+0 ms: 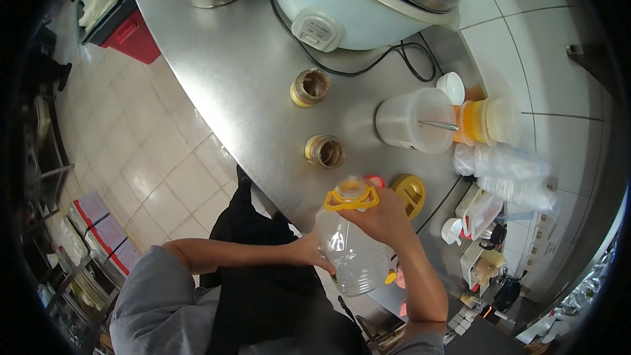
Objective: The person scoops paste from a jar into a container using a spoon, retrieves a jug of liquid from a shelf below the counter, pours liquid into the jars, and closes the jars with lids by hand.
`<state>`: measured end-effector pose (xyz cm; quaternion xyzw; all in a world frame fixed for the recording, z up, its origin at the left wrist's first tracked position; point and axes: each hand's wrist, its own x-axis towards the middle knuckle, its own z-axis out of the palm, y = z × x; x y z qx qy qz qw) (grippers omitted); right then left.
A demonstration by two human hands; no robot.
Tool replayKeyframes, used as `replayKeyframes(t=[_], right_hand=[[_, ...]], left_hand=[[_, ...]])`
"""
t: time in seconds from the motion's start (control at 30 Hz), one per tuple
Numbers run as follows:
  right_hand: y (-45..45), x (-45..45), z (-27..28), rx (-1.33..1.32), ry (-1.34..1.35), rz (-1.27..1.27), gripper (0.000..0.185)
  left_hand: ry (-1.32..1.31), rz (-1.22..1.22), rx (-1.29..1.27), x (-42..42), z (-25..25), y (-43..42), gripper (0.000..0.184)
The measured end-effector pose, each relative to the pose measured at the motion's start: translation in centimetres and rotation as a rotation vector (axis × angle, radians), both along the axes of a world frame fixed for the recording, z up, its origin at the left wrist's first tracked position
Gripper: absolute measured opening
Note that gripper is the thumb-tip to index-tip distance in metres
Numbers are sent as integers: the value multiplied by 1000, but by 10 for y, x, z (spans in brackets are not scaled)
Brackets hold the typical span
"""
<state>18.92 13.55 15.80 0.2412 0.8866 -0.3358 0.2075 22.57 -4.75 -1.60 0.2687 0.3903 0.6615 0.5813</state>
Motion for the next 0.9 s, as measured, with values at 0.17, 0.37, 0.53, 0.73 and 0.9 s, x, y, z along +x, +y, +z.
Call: replayKeyframes(t=[0.17, 0.37, 0.53, 0.73, 0.9], right_hand=[[5, -12, -10, 30, -29, 81, 42], [8, -19, -18, 73, -99, 121, 50], [10, -24, -20, 56, -138, 124, 52], [12, -28, -19, 29, -201, 107, 53], [10, -35, -11, 15, -216, 106, 51]], left_hand=[[-80, -44, 28, 2, -12, 4, 136], [-192, -17, 41, 17, -31, 8, 136], [-145, 11, 42, 14, -29, 8, 137], [-134, 62, 39, 14, -21, 8, 138], [-175, 57, 29, 9, -12, 8, 139]])
